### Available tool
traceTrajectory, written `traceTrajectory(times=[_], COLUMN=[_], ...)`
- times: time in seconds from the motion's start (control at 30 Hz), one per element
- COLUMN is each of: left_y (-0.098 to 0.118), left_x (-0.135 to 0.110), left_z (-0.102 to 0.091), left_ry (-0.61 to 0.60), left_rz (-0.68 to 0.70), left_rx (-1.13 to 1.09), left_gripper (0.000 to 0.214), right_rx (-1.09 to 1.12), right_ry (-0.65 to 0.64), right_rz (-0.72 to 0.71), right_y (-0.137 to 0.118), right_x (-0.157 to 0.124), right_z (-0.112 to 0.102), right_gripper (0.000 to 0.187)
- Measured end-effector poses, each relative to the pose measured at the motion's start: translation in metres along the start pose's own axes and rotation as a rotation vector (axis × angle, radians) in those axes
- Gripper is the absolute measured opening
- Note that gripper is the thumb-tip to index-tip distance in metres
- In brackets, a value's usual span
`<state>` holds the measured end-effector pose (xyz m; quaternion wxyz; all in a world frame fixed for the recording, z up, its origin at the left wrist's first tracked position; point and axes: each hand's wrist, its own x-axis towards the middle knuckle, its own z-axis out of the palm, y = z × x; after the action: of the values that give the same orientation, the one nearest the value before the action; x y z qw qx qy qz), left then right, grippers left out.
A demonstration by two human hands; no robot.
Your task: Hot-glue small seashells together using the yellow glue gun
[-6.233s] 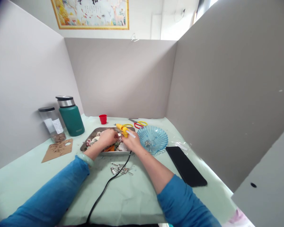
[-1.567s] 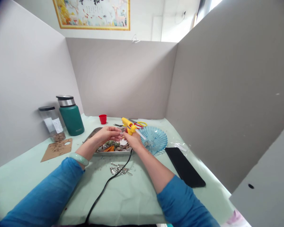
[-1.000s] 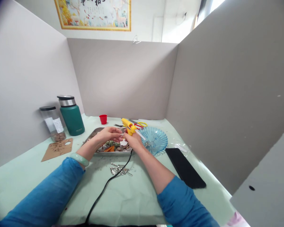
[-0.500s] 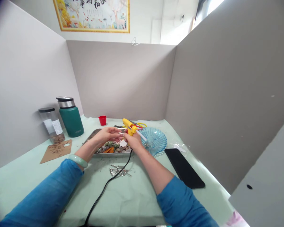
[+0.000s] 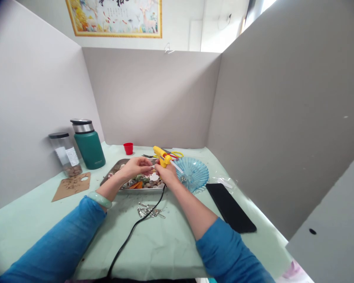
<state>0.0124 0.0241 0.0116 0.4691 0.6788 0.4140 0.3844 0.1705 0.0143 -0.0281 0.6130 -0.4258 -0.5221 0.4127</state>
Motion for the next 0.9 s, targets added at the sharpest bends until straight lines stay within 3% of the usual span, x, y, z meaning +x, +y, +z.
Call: traceTrajectory(times=[0.43,0.9], left_y=[0.004,0.008], left_x=[-0.003,-0.007], left_z=[0.003,0.006], left_ry=[0.115,0.084], left_rz=[0.106,0.156], left_rx=[0.246,0.334], left_gripper=[0.002,0.008], right_rx=[-0.069,-0.016], right_ry=[-0.015,0.031], right_rz=[-0.011,0.002], right_y=[0.006,-0.005], right_x=[0.002,-0.002], right_z=[-0.002,0.002], right_gripper=[0.027,0.022])
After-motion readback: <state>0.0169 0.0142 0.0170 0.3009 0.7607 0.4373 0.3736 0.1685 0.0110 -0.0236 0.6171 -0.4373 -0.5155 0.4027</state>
